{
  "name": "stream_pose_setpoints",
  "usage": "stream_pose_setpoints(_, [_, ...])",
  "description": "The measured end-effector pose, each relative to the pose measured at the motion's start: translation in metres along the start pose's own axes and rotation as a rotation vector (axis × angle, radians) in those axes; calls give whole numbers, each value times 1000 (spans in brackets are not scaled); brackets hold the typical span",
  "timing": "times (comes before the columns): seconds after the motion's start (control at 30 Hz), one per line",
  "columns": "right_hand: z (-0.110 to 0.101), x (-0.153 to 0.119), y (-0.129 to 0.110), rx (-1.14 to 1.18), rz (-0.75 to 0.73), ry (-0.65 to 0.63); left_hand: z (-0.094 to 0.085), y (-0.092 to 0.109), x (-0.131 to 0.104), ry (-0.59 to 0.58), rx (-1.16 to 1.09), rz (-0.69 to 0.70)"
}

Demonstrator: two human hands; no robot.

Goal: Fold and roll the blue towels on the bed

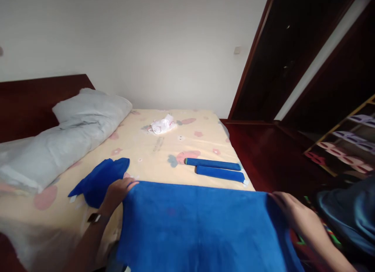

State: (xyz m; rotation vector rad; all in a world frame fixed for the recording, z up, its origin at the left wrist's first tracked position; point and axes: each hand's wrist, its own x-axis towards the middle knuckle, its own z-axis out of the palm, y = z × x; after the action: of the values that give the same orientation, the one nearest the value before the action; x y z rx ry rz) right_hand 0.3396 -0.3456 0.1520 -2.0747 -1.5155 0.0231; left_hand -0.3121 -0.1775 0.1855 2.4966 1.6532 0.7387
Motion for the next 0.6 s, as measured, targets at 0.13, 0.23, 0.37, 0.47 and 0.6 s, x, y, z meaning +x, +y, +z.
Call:
stream_pose_setpoints(0.13, [80, 51, 23, -70, 8, -322, 84, -19, 42, -130, 91, -64])
stream_pose_setpoints(0.23, [128, 73, 40, -144, -5, -367, 128, -28, 62, -177, 85, -87])
stream_pose_setpoints(0.37, [159, 83, 58, -247, -80, -252, 162, -38, 75, -195, 87, -112])
stream_pose_setpoints(0.47, [165, 66, 61, -287, -39, -123, 177, -33, 55, -65, 120, -164])
stream_pose_setpoints(0.6, [160, -16, 50, -250, -40, 179, 194, 7, -35, 229, 184, -222])
